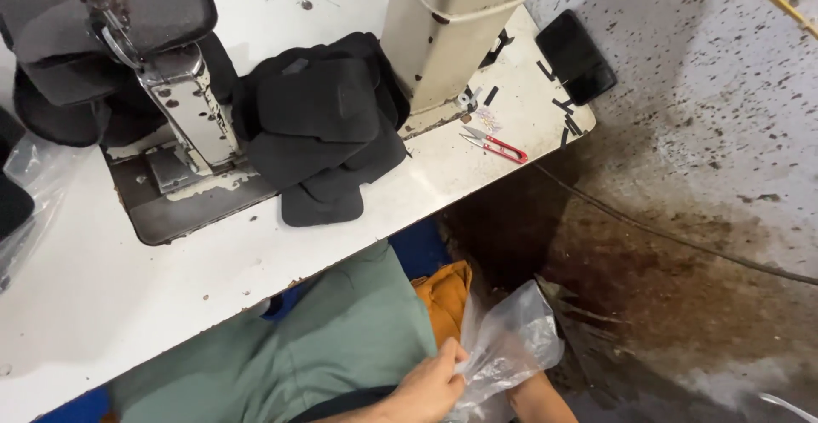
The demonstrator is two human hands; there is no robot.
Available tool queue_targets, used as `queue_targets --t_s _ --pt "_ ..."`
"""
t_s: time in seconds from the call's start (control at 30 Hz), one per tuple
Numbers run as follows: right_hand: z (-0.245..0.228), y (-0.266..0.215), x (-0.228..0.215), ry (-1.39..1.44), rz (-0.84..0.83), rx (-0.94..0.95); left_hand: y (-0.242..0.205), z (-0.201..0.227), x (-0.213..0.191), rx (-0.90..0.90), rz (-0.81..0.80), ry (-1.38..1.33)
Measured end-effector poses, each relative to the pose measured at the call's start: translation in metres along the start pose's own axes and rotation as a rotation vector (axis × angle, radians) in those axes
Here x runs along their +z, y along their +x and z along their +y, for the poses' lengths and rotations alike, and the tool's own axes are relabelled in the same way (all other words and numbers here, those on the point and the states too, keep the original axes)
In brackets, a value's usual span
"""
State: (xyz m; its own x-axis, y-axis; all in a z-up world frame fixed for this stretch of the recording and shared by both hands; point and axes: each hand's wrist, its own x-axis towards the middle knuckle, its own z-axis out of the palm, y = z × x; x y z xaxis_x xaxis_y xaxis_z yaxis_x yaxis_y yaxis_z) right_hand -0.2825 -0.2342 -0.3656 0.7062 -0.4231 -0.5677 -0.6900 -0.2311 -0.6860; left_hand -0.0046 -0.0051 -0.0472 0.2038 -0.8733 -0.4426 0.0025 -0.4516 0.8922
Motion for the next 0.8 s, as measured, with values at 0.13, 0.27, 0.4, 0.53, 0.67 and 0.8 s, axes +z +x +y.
queue_targets --t_s 0.13,0.27,0.4,0.53,0.67,0.8 --pt "-0.012 -0.001 -0.001 -0.050 0.024 -0.045 0.019 -0.040 0.022 0.096 -0.025 -0.025" --pt "-0.035 -0.018 0.011 -0.071 0.050 -0.075 0.012 -0.032 0.015 0.120 -0.032 -0.034" --pt "-0.070 -0.026 0.011 -0.109 0.068 -0.114 0.003 -0.006 0.001 -0.031 -0.078 -0.011" --pt "-0.105 -0.051 -0.009 -0.163 0.088 -0.122 0.007 -0.029 0.013 -0.002 -0.083 -0.076" --pt "-0.104 -0.072 -0.020 -0.185 0.147 -0.132 0.011 -0.033 0.018 0.096 -0.095 -0.093" --pt "-0.104 -0.062 -0.042 -0.242 0.167 -0.184 0.017 -0.021 0.011 -0.016 -0.111 -0.066"
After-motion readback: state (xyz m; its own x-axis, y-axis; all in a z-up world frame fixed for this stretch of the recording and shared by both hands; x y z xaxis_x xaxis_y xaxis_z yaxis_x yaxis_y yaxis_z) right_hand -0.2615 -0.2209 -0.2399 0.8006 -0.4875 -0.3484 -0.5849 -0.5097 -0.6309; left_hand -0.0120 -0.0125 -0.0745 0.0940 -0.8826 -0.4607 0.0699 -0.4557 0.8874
